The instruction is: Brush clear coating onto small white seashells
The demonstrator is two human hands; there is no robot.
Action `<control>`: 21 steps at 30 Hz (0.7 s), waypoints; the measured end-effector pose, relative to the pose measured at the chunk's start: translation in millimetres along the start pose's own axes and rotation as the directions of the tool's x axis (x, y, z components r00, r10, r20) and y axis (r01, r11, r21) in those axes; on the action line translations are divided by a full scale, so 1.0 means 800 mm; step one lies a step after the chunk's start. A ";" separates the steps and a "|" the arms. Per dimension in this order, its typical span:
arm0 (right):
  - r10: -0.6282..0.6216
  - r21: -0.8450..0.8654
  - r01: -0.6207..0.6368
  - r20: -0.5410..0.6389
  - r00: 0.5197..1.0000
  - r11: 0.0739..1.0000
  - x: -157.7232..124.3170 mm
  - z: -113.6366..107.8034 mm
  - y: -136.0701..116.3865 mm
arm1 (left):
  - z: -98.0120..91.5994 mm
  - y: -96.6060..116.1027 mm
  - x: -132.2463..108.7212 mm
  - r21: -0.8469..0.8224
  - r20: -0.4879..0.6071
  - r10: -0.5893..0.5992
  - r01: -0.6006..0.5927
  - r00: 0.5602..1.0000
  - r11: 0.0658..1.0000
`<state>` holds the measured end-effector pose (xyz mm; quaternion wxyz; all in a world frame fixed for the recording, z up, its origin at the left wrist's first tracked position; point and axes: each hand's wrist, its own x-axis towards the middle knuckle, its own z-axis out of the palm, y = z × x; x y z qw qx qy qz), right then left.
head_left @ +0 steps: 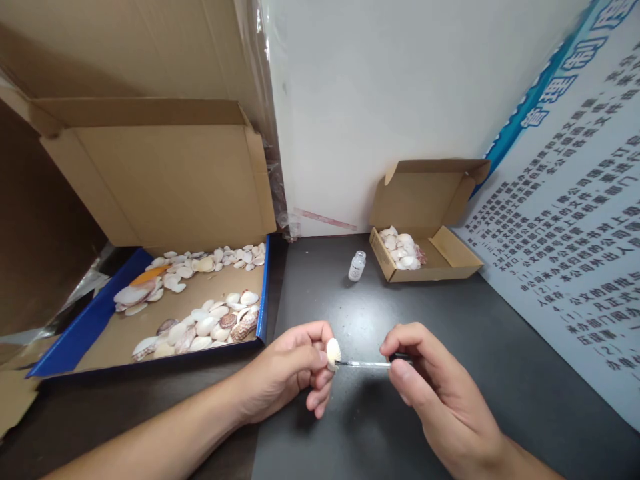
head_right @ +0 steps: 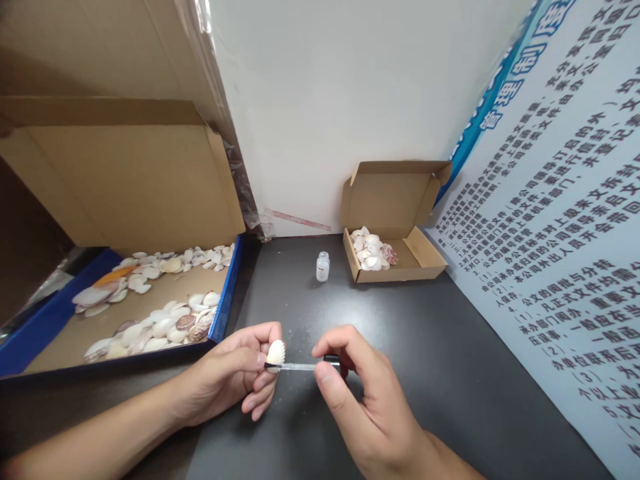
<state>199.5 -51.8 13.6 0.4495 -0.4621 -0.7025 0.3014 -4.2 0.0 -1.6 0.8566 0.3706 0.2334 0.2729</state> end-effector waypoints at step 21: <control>-0.011 -0.036 0.012 0.036 0.999 0.999 0.002 -0.001 -0.002 | 0.001 0.001 0.001 -0.005 -0.015 0.001 -0.001 1.000 1.000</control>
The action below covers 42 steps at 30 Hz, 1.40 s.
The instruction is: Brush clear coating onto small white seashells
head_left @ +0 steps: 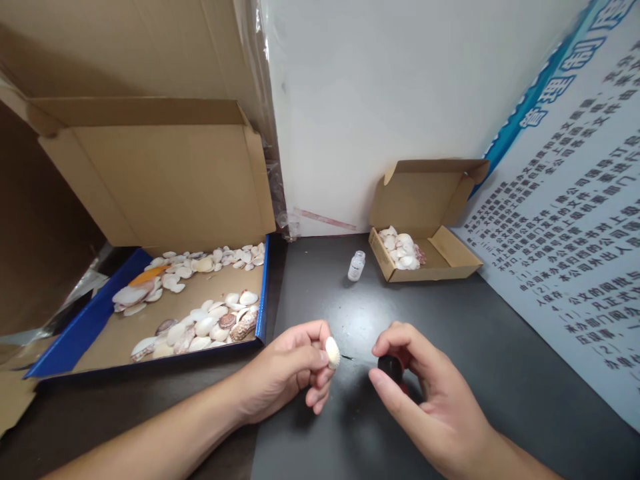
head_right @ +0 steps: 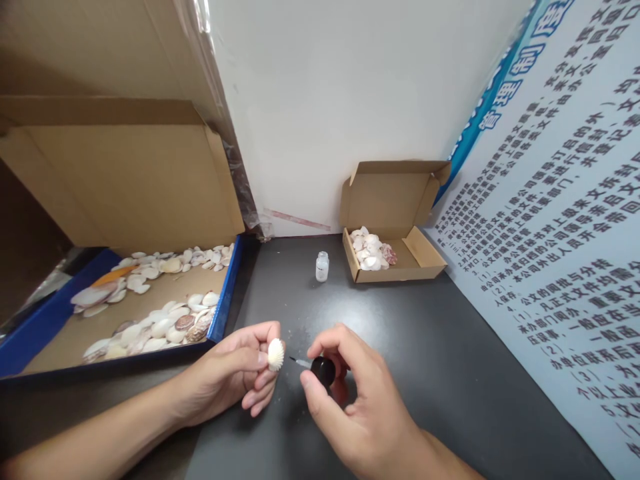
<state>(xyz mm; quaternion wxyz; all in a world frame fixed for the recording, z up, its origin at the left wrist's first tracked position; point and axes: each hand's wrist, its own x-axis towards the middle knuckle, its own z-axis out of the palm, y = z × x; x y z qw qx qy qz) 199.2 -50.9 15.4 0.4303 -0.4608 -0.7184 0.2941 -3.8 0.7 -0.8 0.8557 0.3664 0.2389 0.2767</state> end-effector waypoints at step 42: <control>0.009 -0.093 -0.014 -0.052 0.999 0.996 0.007 0.000 -0.005 | 0.004 0.002 0.000 0.047 -0.075 -0.007 0.011 0.997 0.999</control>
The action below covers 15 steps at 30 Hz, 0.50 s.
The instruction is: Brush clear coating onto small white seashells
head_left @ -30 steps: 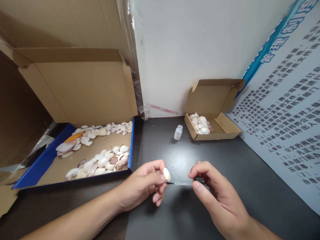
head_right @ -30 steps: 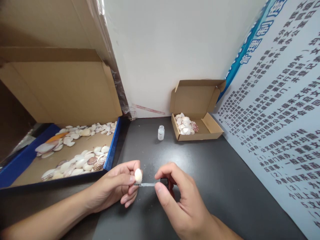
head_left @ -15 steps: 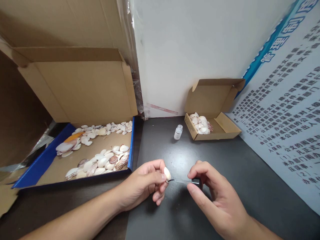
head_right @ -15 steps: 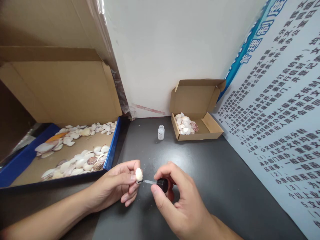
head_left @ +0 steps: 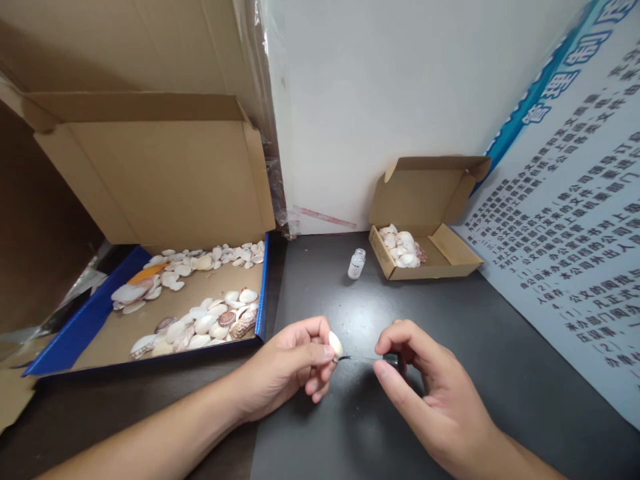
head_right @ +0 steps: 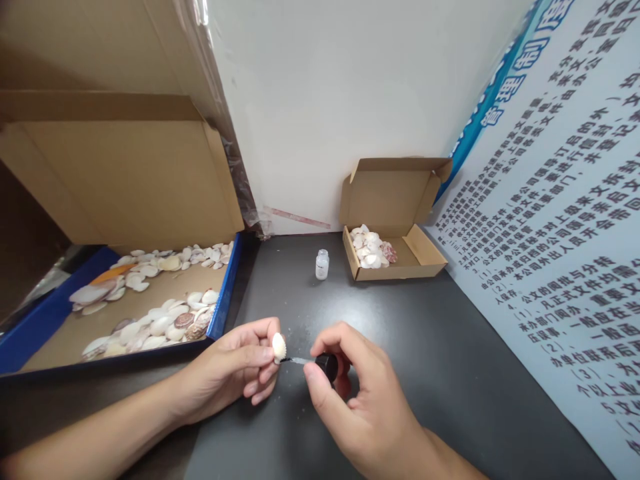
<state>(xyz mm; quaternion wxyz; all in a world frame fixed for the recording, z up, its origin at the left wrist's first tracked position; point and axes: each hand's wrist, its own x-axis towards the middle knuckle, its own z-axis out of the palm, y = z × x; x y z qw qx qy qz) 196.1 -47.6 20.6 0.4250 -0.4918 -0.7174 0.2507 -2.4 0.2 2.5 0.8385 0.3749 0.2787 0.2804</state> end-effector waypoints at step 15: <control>0.007 0.043 -0.007 0.017 1.000 0.999 -0.001 -0.001 -0.001 | 0.002 -0.003 0.001 0.000 -0.067 0.060 -0.060 0.996 0.998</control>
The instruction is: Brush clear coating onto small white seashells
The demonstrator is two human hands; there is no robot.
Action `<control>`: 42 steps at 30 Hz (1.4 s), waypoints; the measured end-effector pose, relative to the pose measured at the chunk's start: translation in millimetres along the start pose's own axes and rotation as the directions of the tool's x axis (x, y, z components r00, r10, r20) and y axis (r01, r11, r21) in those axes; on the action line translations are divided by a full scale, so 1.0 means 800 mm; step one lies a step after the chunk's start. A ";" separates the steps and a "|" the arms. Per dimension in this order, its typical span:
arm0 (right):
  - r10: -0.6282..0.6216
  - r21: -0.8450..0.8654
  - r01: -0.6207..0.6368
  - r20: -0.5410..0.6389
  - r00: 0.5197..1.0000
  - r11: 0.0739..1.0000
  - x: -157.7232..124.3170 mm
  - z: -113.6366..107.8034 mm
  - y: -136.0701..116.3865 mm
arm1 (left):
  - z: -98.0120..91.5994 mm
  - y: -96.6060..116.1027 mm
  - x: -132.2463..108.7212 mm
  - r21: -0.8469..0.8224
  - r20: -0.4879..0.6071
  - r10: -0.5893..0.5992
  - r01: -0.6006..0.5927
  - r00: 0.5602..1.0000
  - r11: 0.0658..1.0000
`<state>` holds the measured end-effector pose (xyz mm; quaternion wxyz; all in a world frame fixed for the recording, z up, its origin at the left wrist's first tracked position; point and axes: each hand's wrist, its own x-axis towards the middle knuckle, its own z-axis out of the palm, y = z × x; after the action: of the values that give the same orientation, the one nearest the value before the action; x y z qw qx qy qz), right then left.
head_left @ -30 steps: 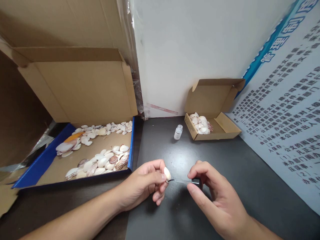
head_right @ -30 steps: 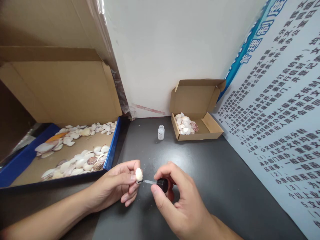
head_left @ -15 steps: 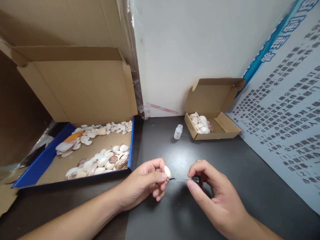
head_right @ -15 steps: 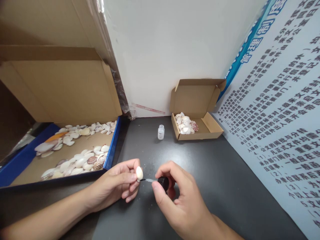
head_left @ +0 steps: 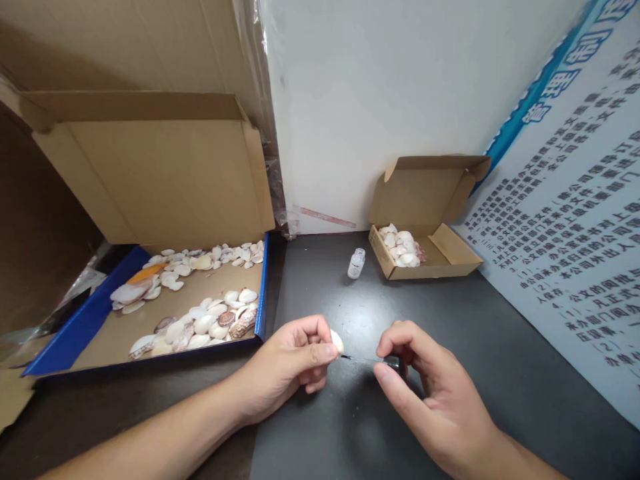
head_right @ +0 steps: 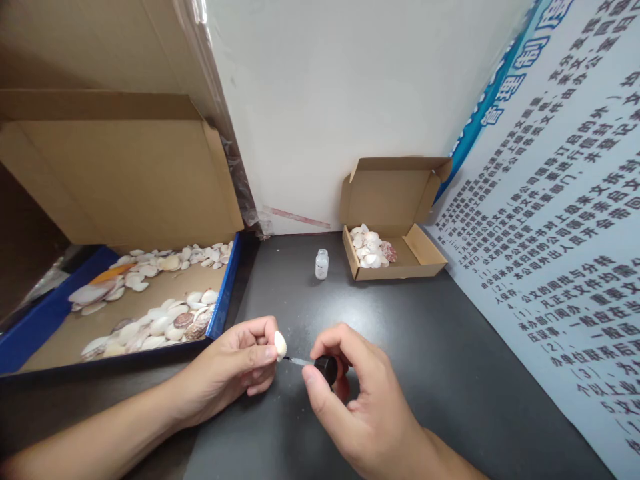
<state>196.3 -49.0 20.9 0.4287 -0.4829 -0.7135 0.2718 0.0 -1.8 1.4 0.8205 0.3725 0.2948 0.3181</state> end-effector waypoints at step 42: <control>-0.103 0.028 0.103 -0.009 0.995 0.994 -0.006 -0.001 0.004 | 0.000 0.004 0.002 0.005 0.004 -0.030 0.030 1.000 1.000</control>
<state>199.1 -51.9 16.7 0.4515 -0.4406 -0.7319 0.2576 -0.3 0.9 3.5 0.8249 0.3708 0.2994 0.3041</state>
